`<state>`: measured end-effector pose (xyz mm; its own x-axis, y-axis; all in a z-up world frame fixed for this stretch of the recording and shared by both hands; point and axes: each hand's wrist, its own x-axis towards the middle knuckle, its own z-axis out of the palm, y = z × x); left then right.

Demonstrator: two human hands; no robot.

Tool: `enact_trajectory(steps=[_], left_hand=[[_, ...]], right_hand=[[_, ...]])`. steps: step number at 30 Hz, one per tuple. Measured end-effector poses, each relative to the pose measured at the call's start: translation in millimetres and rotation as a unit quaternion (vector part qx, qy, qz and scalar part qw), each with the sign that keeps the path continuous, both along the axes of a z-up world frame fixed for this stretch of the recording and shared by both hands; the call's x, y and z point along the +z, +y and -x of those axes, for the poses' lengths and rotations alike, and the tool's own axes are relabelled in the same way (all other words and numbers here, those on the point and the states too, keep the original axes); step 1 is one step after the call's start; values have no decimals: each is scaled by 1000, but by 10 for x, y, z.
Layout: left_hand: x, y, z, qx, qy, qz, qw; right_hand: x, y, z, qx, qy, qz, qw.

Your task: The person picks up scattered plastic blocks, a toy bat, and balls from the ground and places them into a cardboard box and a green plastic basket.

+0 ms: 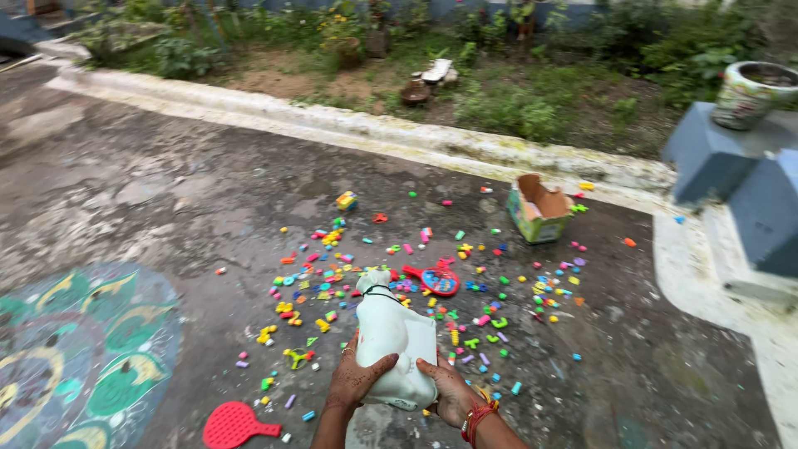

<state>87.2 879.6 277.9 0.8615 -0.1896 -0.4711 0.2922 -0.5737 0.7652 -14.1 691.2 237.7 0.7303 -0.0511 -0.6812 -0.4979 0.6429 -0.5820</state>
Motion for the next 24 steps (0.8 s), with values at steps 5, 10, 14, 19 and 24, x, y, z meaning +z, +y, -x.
enact_trajectory(steps=[5,10,14,19,24], left_hand=[[-205,-714,289,-49,-51,128,989],[-171,-1325,583,-115,-62,164,978],[-33,-1810,755,-162,70,218,960],[14,-2402,1031,-217,95,200,951],[-48,-2923,1315,-290,16,160,943]], right_hand=[[-44,-626,436,-42,41,12,998],[-29,-1099,870,-123,58,-6,991],[-184,-1422,1195,-217,63,-3,974],[-367,-1631,1653,-348,66,36,935],[-396,-1819,2060,-429,50,19,902]])
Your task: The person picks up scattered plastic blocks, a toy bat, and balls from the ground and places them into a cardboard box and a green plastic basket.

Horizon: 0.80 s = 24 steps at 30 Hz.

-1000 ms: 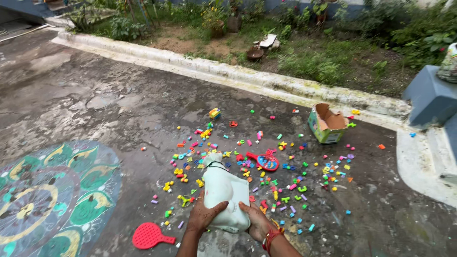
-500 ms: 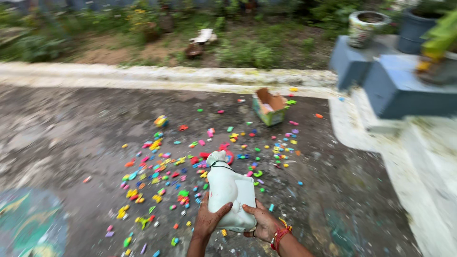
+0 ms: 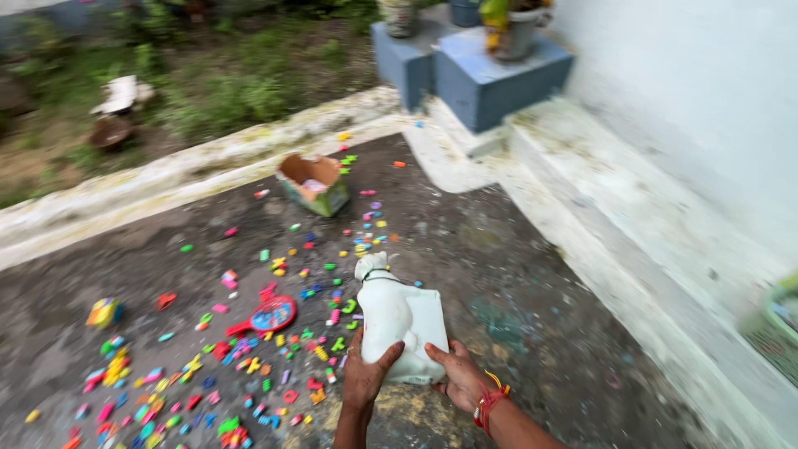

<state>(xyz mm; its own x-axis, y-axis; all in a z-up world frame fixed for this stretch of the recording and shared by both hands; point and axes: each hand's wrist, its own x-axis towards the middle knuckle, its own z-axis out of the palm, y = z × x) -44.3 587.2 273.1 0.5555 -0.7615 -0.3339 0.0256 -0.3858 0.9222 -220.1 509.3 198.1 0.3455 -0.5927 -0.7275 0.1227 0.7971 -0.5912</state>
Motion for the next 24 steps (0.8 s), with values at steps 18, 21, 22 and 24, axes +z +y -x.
enact_trajectory(steps=[18,21,22,24], left_hand=[[114,-1772,2631,-228,108,-99,963],[-69,-2186,3534,-261,83,-100,956],[-154,-2338,3837,-286,78,-59,953],[-350,-2714,4582,-310,82,-16,947]], right_hand=[[-38,-1080,2847,-267,-87,63,958],[-307,-1349,3704,-303,-88,80,946],[-391,-1435,4032,-310,-82,97,942],[-549,-1583,4700,-340,-53,55,937]])
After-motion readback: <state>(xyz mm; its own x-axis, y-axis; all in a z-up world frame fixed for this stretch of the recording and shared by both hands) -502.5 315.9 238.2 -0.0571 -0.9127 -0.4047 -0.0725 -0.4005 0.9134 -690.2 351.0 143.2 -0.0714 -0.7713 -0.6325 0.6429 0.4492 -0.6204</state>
